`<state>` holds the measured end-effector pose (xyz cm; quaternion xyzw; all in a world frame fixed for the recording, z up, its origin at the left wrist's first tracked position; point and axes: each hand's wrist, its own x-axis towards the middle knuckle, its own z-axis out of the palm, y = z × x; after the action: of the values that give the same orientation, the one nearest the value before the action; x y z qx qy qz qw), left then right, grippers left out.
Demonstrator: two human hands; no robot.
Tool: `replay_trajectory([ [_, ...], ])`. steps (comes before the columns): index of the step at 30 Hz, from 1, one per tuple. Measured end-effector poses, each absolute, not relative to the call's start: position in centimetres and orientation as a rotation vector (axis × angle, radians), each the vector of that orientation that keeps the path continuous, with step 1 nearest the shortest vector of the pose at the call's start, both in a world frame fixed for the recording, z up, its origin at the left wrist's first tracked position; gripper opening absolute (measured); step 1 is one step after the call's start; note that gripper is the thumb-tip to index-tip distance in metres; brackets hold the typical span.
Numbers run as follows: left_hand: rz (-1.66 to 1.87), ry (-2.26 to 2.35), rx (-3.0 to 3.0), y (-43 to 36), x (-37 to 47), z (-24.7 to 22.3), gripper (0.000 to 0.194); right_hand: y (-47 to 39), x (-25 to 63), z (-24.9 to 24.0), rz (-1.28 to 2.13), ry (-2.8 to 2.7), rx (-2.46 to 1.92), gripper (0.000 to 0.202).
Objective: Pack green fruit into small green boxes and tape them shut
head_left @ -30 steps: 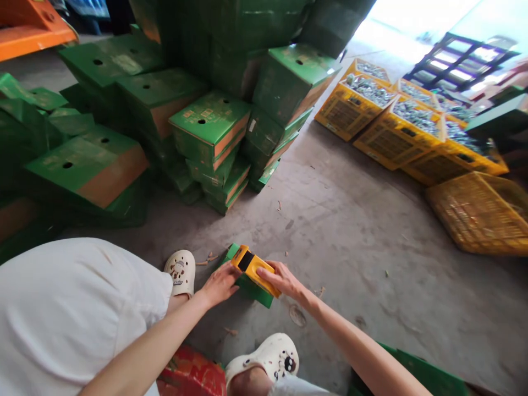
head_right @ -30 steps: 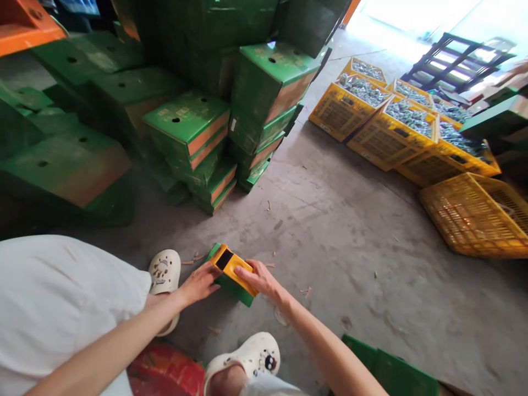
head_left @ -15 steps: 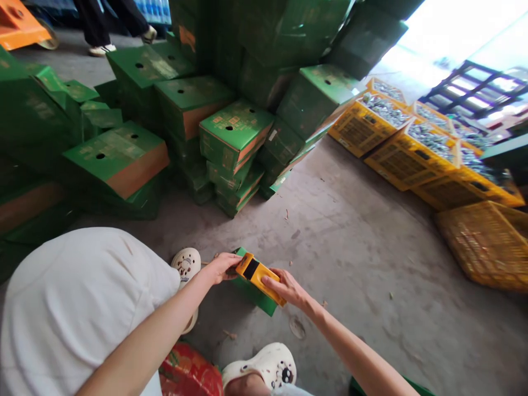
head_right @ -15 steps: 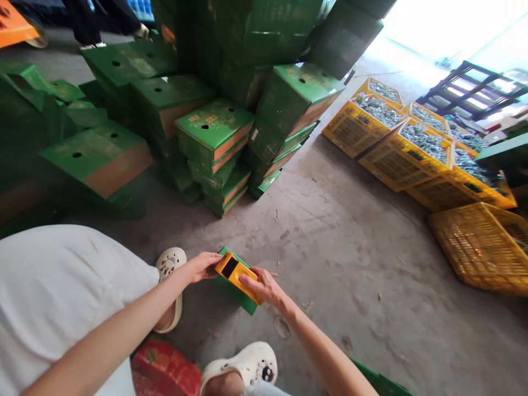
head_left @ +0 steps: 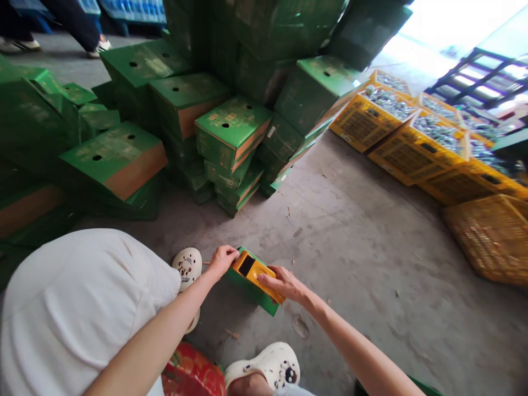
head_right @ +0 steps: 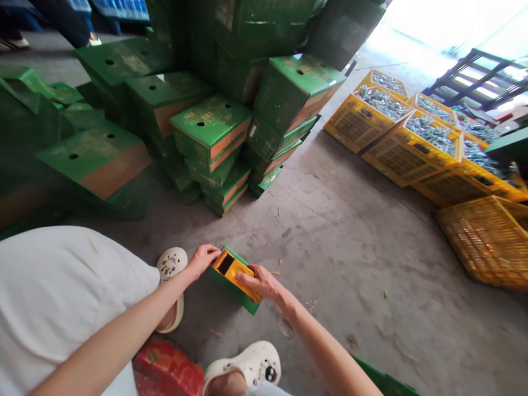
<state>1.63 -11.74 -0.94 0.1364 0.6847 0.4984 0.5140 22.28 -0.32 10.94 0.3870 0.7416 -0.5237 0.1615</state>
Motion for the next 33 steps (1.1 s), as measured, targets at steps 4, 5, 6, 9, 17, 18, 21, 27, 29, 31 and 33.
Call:
replay_trajectory([
  [4,1.259,1.738,0.349,-12.3,-1.1,-2.0,0.013,-0.3,23.9,10.8,-1.489,2.089,1.100,0.065],
  [5,1.275,1.769,0.349,-12.6,-1.9,-2.3,0.014,-0.4,24.6,10.7,-1.484,2.086,1.104,0.066],
  [6,1.290,1.796,0.353,-12.9,-2.5,-2.6,0.015,-0.4,25.2,10.5,-1.481,2.087,1.110,0.066],
  [9,1.322,1.833,0.391,-13.3,-3.6,-3.4,0.017,-0.7,26.4,9.9,-1.460,2.128,1.128,0.065],
  [17,1.332,1.907,0.443,-13.2,-3.2,-5.0,0.021,-0.9,25.5,9.7,-1.414,2.156,1.147,0.065],
  [18,1.327,1.918,0.446,-13.2,-3.2,-5.4,0.020,-0.9,25.4,9.7,-1.412,2.149,1.147,0.065],
  [21,1.298,1.948,0.446,-13.2,-3.1,-6.7,0.018,-0.9,25.1,9.8,-1.400,2.133,1.147,0.067],
  [27,1.189,1.960,0.442,-12.5,-0.4,-9.7,0.013,-0.9,25.1,9.8,-1.381,2.128,1.160,0.068],
  [29,1.155,1.952,0.455,-12.2,0.8,-10.4,0.010,-1.0,25.1,9.8,-1.406,2.119,1.161,0.067],
  [31,1.119,1.946,0.470,-12.0,1.6,-10.8,0.008,-1.0,25.2,9.9,-1.425,2.108,1.161,0.067],
  [33,1.079,1.963,0.470,-11.9,1.9,-10.8,0.008,-1.1,25.3,9.9,-1.425,2.108,1.165,0.067],
])
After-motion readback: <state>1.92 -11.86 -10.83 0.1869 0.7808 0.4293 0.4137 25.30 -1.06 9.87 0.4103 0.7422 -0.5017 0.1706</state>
